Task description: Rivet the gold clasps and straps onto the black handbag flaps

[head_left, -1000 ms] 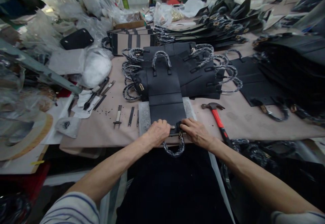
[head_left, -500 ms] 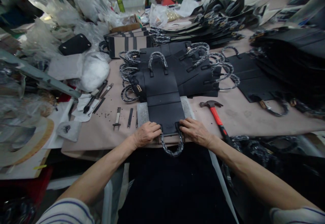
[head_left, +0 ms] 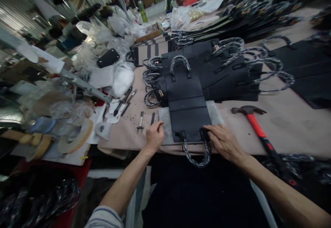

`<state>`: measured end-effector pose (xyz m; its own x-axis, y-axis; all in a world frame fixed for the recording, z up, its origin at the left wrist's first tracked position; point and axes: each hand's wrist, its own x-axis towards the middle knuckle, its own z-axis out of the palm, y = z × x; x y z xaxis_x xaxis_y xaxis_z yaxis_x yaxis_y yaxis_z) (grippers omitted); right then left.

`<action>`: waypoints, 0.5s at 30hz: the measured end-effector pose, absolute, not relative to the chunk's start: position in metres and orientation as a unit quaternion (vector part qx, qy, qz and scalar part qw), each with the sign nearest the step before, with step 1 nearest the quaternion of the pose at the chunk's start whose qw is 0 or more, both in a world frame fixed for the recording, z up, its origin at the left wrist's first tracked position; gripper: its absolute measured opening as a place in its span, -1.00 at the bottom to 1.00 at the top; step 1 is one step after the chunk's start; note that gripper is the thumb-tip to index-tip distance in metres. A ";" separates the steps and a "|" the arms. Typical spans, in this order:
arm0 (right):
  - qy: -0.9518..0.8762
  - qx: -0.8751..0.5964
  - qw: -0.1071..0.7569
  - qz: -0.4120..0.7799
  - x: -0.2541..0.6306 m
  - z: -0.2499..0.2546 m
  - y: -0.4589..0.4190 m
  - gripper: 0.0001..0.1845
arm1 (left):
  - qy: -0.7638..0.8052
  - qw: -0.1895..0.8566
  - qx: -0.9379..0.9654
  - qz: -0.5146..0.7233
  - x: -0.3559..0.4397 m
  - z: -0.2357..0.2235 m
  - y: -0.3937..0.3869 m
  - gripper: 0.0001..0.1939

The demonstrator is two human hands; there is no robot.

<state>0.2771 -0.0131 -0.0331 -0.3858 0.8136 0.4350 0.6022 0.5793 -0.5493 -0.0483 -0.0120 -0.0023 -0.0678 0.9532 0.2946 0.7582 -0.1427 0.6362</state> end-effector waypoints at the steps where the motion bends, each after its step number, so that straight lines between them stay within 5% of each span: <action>1: -0.809 -0.449 0.351 0.144 0.273 -0.036 -0.010 -0.71 | 0.702 0.135 0.623 0.318 -0.061 0.002 -0.005 -0.78; 5: -0.776 -0.497 0.376 0.097 0.260 -0.049 0.000 -0.68 | 0.826 0.134 0.524 0.158 -0.109 0.016 0.019 -0.75; 15: -0.750 -0.517 0.402 0.095 0.255 -0.058 0.001 -0.70 | 0.807 0.211 0.551 -0.010 -0.105 0.009 0.052 -0.81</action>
